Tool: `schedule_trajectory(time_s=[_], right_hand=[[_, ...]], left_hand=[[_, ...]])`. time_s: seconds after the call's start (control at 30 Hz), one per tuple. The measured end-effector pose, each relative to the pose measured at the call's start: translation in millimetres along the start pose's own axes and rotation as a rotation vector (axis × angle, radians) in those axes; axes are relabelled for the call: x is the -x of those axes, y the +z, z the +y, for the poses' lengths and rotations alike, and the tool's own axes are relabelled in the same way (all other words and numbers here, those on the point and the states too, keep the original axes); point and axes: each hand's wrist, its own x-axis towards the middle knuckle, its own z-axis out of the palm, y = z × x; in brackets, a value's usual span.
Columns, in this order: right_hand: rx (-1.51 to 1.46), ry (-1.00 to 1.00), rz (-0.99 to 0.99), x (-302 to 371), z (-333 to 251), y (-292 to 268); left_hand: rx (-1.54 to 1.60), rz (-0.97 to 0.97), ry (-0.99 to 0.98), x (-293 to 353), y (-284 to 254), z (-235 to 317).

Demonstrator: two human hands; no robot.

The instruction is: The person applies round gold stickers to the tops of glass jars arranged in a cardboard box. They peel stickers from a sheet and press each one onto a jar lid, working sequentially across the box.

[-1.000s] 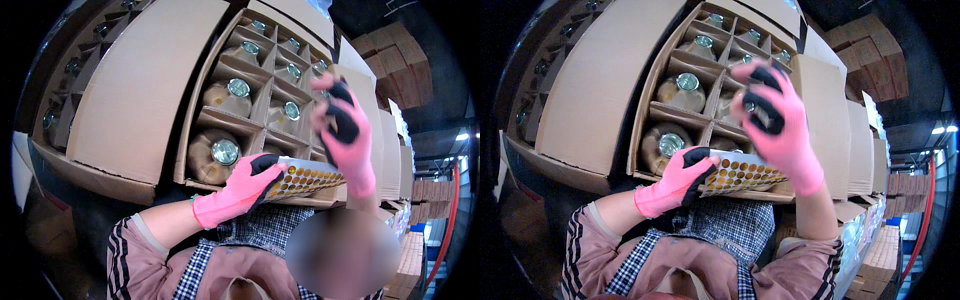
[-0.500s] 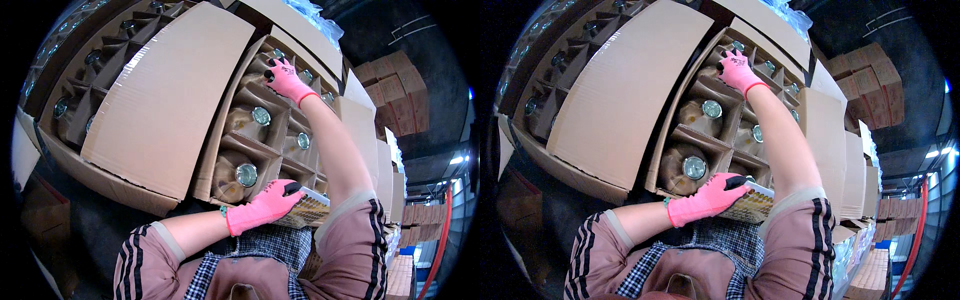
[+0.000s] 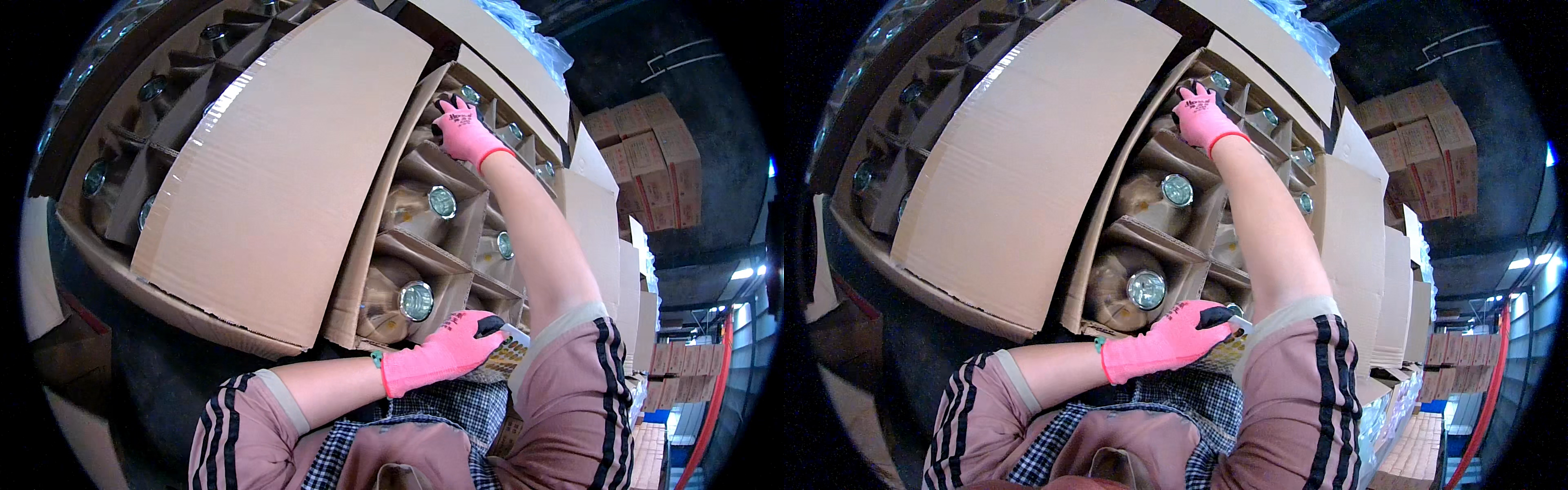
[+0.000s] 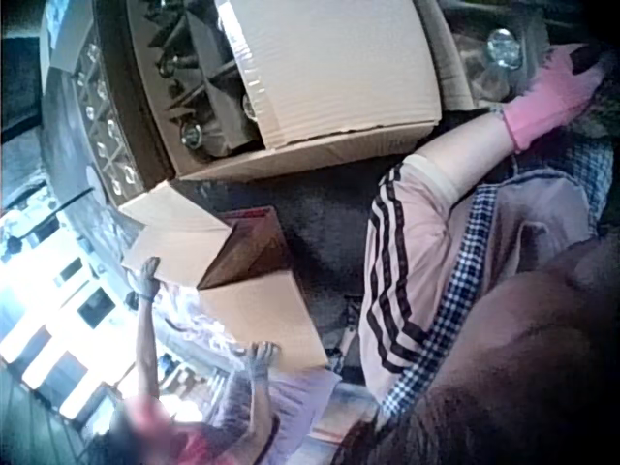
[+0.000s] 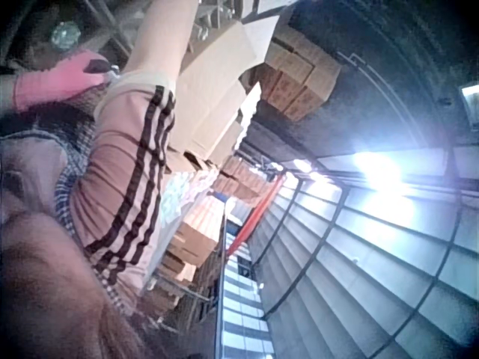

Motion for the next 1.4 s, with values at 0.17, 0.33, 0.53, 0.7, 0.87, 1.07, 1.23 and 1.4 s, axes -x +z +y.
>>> schedule_trajectory(time_s=[0.17, 0.33, 0.53, 0.7, 0.87, 1.07, 1.23, 1.4], right_hand=[[-0.058, 0.144, 0.127, 6.0, 0.3, -0.9], [-0.448, 0.263, 0.568, 50.3, 14.9, -27.0], [-0.451, 0.217, 0.425, 271.0, -1.8, -73.8], [-0.920, 0.551, 0.410, 377.3, -9.6, -2.6], [-1.911, 0.722, 0.634, 388.0, -45.5, 54.2], [-2.063, 0.791, 0.768, 381.5, -68.1, 67.6], [-2.150, 0.680, 0.854, 380.7, -77.2, 71.0], [-2.110, 0.494, 0.925, 385.3, -87.4, 90.8]], left_hand=[[0.026, 0.006, 0.000, -4.9, 2.1, -6.7], [0.037, 0.112, 0.025, -3.4, 1.5, -8.0], [0.132, 0.219, 0.060, 0.3, 0.4, 6.4], [0.431, 0.185, -0.094, 9.5, -6.9, 21.0], [0.248, 0.191, -0.074, 8.8, -1.7, 15.8], [0.158, 0.321, -0.081, 7.5, 1.5, 10.8], [0.214, 0.208, 0.176, 9.9, 4.2, 6.7], [-0.006, 0.240, 0.164, 21.6, 13.7, 11.8]])
